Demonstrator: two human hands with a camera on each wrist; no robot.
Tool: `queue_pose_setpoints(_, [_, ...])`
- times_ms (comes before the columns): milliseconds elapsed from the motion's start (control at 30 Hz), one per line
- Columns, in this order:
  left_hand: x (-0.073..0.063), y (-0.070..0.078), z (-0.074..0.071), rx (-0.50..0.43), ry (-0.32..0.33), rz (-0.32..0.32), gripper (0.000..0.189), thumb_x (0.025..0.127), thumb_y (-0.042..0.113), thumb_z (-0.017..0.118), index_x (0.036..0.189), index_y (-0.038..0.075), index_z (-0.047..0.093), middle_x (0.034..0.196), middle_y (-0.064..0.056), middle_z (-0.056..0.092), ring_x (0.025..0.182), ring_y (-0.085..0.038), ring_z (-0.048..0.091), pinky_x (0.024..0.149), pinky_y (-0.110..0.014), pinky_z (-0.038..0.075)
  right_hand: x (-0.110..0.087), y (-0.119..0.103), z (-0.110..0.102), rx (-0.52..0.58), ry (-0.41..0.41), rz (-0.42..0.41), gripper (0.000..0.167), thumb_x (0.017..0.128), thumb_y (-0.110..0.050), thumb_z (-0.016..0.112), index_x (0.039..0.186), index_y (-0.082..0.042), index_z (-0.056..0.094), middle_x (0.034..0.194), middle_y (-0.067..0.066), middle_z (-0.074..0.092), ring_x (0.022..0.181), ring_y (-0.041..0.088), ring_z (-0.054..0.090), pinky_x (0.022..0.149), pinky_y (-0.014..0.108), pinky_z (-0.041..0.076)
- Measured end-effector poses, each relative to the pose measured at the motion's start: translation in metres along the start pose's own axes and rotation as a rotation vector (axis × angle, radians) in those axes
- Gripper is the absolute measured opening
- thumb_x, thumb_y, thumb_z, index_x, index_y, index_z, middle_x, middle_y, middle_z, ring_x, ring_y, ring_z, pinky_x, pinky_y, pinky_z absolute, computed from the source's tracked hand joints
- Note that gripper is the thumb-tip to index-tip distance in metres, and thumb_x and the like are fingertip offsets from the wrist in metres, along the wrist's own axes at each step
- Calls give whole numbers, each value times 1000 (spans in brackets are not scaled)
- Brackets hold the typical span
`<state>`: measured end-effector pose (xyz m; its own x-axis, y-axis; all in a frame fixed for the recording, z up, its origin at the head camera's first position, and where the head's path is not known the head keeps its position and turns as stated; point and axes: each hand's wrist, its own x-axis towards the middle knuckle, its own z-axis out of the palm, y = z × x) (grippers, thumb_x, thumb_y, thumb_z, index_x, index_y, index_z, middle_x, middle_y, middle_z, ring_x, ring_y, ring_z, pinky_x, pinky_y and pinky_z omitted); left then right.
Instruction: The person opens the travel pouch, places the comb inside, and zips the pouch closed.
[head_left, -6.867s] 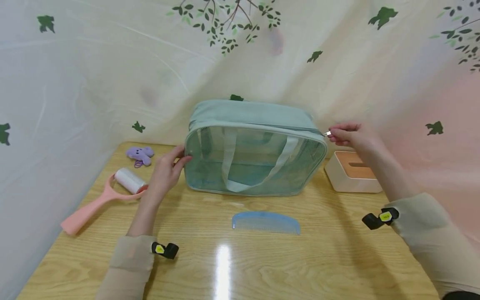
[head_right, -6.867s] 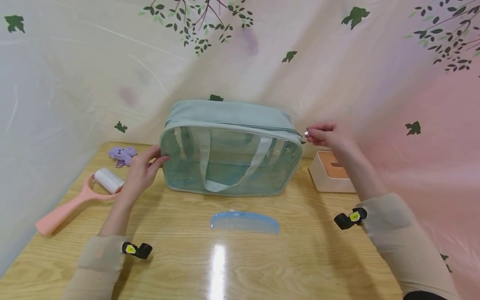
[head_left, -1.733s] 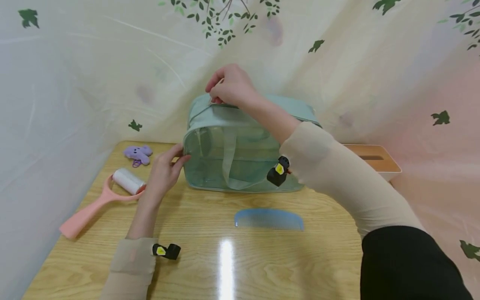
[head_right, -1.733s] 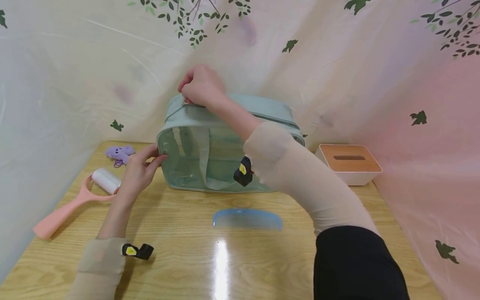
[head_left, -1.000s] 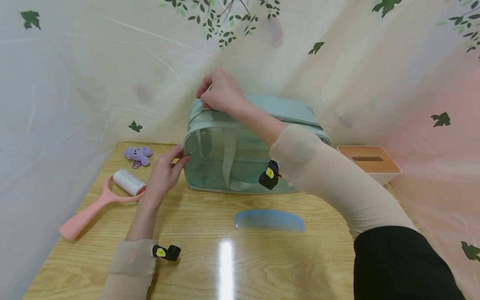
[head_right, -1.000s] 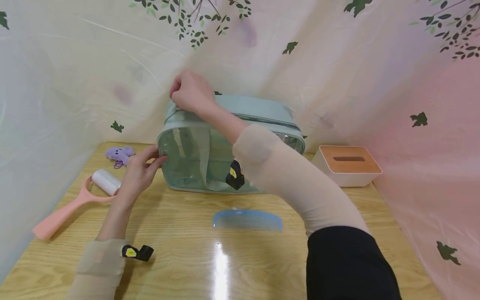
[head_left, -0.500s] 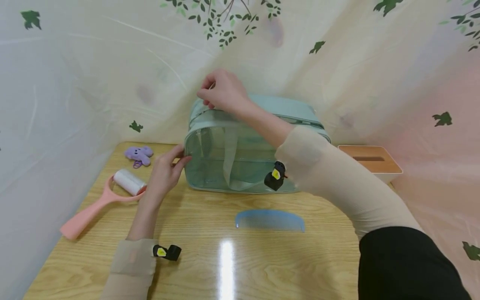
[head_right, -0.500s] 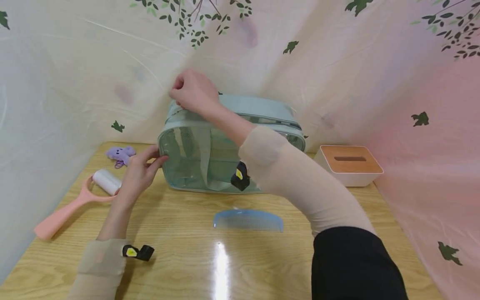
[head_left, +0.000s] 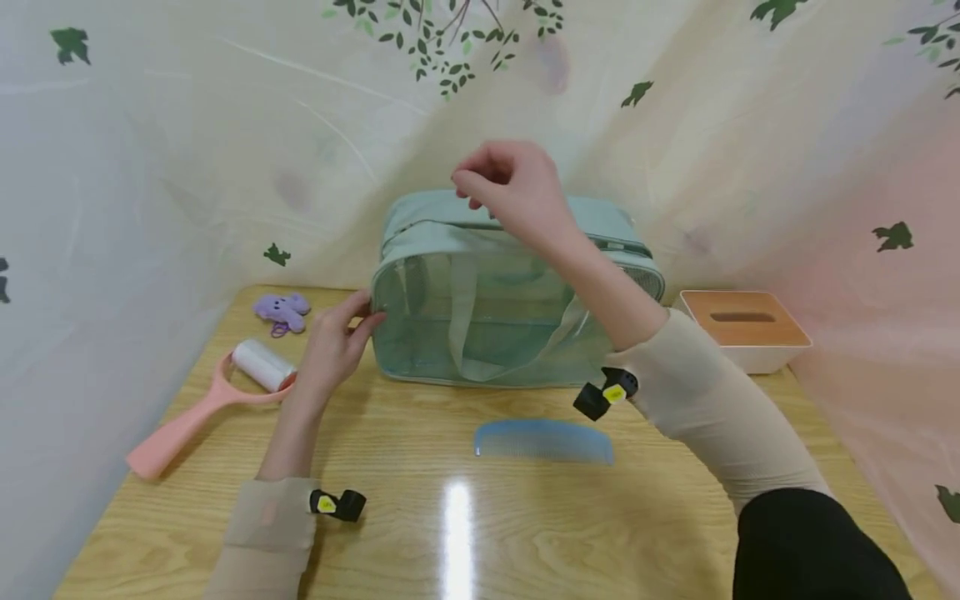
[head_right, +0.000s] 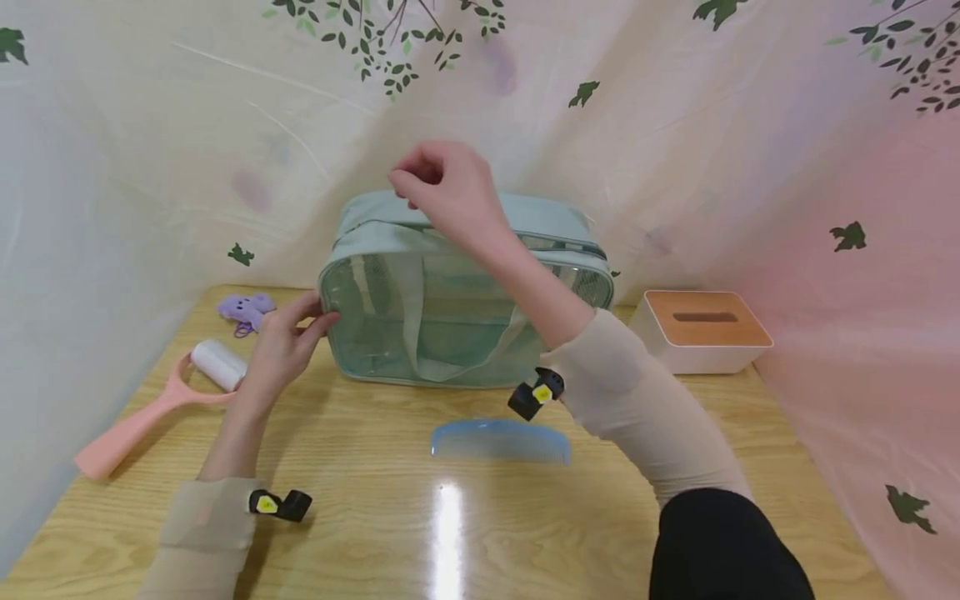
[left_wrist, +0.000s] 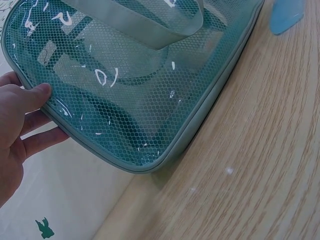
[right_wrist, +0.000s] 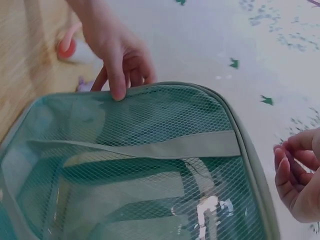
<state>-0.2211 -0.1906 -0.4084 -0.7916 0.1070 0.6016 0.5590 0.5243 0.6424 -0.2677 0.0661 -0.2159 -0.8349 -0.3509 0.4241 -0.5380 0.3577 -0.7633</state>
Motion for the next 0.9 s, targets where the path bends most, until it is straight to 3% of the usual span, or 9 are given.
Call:
queue_pose_setpoints(133, [-1, 1, 0, 7, 6, -1, 13, 96, -1, 68, 109, -1, 67, 100, -20, 76, 100, -35, 74, 73, -40, 66, -23, 16, -7, 124, 51, -31, 16, 100, -20, 66, 103, -7, 76, 92, 9, 74, 83, 29, 66, 66, 28, 57])
queue_pose_setpoints(267, [-1, 1, 1, 14, 7, 4, 13, 96, -1, 69, 108, -1, 67, 99, -20, 76, 100, -35, 75, 73, -38, 66, -48, 31, -8, 241, 147, -67, 18, 99, -16, 69, 104, 1, 74, 89, 4, 75, 78, 21, 68, 67, 27, 60])
queue_pose_setpoints(400, [-1, 0, 2, 15, 7, 6, 13, 96, -1, 69, 109, -1, 68, 100, -19, 76, 99, -35, 75, 73, -14, 62, -67, 40, -8, 281, 236, -159, 18, 97, -8, 69, 103, 8, 73, 84, -5, 76, 72, 19, 68, 64, 27, 60])
queue_pose_setpoints(467, [-2, -1, 2, 14, 10, 7, 13, 96, 0, 69, 109, -1, 68, 100, -19, 76, 100, -36, 75, 73, -11, 60, -74, 43, -8, 274, 250, -192, 15, 97, -5, 69, 102, 8, 73, 84, -8, 76, 71, 21, 68, 63, 26, 60])
queue_pose_setpoints(500, [-2, -1, 2, 16, 11, 9, 13, 96, 0, 69, 109, -1, 68, 100, -19, 76, 100, -35, 75, 72, -12, 61, -78, 45, -8, 271, 250, -193, 14, 96, -5, 70, 101, 7, 74, 84, -9, 76, 71, 21, 68, 62, 26, 60])
queue_pose_setpoints(667, [0, 0, 1, 15, 5, 10, 11, 97, 1, 68, 108, 0, 67, 101, -20, 76, 101, -35, 75, 71, -39, 66, -97, 57, -11, 305, 224, -159, 11, 97, -6, 70, 102, 3, 76, 87, -3, 77, 74, 17, 68, 65, 24, 60])
queue_pose_setpoints(900, [0, 1, 1, -1, -3, 2, 11, 97, 0, 67, 108, -1, 67, 101, -20, 76, 101, -36, 74, 74, -41, 66, -127, 80, -18, 358, 178, -77, 9, 96, -3, 70, 102, 3, 75, 89, -4, 78, 77, 11, 72, 65, 22, 60])
